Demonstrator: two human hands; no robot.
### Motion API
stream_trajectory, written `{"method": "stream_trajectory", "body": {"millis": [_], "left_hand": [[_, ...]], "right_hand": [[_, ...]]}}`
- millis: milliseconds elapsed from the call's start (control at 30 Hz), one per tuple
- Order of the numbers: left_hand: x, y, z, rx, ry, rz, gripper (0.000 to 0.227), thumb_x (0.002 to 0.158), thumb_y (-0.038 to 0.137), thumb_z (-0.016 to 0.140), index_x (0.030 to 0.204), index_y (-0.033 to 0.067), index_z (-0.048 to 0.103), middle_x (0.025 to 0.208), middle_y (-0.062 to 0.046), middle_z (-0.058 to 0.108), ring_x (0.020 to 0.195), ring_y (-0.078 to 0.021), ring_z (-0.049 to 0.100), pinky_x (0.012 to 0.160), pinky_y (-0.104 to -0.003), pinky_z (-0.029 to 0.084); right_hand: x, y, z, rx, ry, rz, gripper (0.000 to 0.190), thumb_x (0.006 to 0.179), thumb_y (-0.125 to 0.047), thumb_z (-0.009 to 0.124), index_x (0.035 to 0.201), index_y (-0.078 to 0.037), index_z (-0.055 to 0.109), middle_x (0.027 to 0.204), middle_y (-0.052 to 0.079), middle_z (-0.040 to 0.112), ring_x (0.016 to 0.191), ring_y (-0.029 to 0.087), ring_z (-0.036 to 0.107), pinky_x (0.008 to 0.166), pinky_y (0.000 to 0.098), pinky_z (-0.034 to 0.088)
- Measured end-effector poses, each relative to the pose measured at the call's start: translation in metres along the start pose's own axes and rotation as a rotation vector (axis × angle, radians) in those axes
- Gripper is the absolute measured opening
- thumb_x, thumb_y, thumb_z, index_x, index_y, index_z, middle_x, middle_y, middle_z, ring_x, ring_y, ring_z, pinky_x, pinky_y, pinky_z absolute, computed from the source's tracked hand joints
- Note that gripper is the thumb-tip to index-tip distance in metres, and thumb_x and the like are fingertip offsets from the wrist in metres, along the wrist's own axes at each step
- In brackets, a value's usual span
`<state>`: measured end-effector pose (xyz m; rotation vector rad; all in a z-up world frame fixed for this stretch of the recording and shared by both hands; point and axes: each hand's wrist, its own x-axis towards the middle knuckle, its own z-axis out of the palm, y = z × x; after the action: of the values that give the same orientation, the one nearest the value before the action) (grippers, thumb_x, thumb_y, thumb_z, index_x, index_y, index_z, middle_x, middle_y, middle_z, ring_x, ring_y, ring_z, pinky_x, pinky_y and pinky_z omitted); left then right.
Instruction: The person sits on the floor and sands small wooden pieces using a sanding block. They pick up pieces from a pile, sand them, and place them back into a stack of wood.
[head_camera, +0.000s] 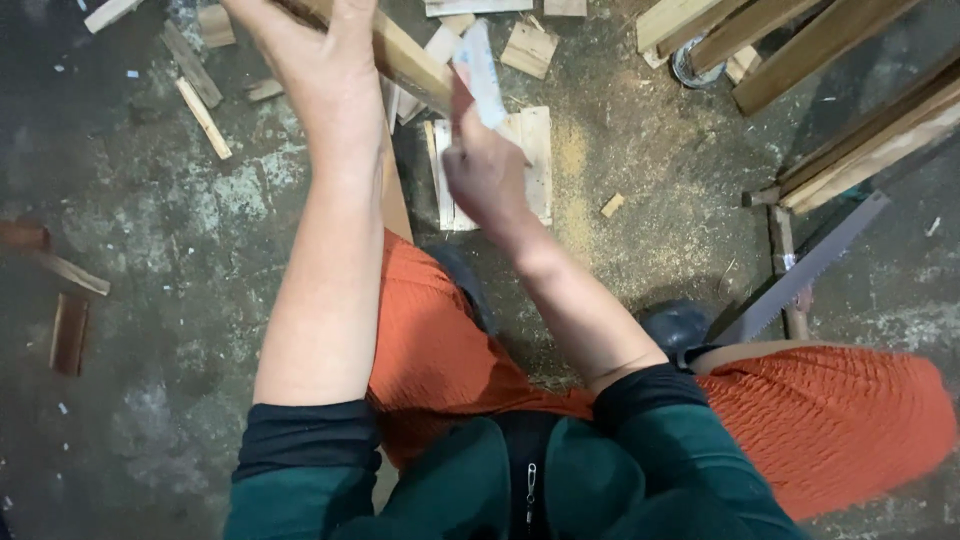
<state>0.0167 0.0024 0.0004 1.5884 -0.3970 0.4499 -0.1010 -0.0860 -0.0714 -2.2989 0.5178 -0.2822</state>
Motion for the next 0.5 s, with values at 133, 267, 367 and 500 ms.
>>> {"method": "stream_trajectory", "body": {"millis": [133,267,367,500], "left_hand": [[-0.001,-0.009,-0.007,-0.397,-0.014,-0.079,0.053,0.104,0.034,0.077,0.144,0.0155,0.048,0.144,-0.008,0.057,0.137,-0.0198,0.054,0.123,-0.038,0.041],[-0.002,0.005,-0.008,-0.497,-0.069,-0.308,0.062,0.111,0.050,0.055,0.159,0.0164,0.036,0.167,-0.012,0.041,0.161,-0.0297,0.035,0.137,-0.049,0.028],[-0.005,0.028,0.000,-0.432,-0.078,-0.170,0.049,0.110,0.047,0.060,0.145,0.0148,0.049,0.146,-0.008,0.058,0.141,-0.0222,0.052,0.124,-0.040,0.038],[-0.007,0.044,0.007,-0.529,-0.118,-0.198,0.048,0.102,0.041,0.072,0.136,0.0134,0.052,0.124,-0.010,0.067,0.113,-0.0188,0.065,0.101,-0.037,0.054]], "right_hand": [[-0.004,0.071,0.032,0.226,-0.138,0.381,0.033,0.105,-0.012,0.042,0.138,-0.018,0.041,0.095,0.004,0.064,0.060,0.014,0.060,0.041,0.0230,0.050],[-0.002,0.103,0.043,0.155,-0.168,0.284,0.060,0.106,-0.015,0.045,0.160,0.000,0.022,0.078,0.002,0.058,0.057,0.010,0.052,0.039,0.0230,0.043],[0.018,0.016,-0.014,0.145,-0.077,0.015,0.038,0.099,0.003,0.043,0.135,-0.003,0.050,0.086,0.003,0.063,0.061,0.012,0.062,0.042,0.0206,0.056],[0.012,-0.062,-0.073,0.043,0.197,-0.392,0.051,0.086,-0.010,0.044,0.136,-0.008,0.054,0.068,0.015,0.060,0.053,0.037,0.052,0.050,0.0501,0.040]]}}
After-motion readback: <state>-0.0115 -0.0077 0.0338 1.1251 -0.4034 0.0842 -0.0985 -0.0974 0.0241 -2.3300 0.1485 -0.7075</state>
